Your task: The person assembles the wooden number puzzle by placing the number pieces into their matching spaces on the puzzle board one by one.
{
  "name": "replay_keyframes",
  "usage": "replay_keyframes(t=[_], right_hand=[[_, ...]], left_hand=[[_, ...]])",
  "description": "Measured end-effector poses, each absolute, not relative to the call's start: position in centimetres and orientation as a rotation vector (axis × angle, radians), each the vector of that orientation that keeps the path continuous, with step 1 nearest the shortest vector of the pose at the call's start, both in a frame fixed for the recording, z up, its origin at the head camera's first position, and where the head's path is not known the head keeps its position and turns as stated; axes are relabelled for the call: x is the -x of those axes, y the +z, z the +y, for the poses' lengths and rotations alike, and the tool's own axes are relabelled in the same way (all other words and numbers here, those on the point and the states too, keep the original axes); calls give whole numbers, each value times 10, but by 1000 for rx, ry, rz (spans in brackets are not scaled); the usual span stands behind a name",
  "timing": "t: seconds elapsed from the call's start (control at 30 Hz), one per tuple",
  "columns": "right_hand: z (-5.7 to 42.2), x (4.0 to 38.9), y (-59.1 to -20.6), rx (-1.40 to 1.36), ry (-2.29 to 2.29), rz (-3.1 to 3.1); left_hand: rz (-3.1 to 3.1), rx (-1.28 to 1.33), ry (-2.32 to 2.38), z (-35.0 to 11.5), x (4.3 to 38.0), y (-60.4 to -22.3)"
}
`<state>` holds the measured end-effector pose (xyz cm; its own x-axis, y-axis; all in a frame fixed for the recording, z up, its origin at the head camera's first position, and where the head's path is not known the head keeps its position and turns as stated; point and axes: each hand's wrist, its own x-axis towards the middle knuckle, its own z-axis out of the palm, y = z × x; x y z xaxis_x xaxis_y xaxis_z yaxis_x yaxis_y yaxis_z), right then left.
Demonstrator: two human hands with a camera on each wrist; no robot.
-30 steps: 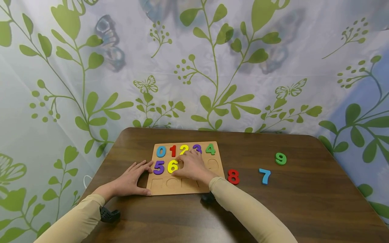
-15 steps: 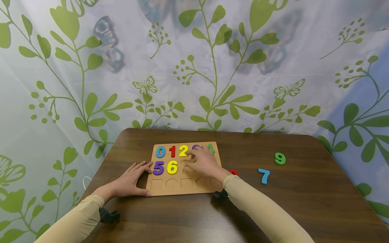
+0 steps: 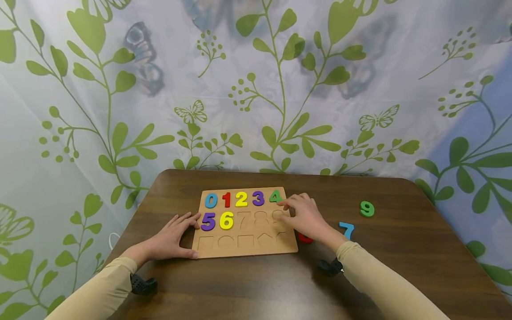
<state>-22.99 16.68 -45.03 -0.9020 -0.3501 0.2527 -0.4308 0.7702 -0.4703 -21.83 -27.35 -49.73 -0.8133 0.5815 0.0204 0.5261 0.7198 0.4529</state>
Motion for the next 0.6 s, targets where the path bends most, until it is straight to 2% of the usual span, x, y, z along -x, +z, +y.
replay_keyframes(t=[0.6], right_hand=[[261, 180, -462, -516, 740, -2847]], left_hand=[[2789, -912, 692, -273, 214, -499]])
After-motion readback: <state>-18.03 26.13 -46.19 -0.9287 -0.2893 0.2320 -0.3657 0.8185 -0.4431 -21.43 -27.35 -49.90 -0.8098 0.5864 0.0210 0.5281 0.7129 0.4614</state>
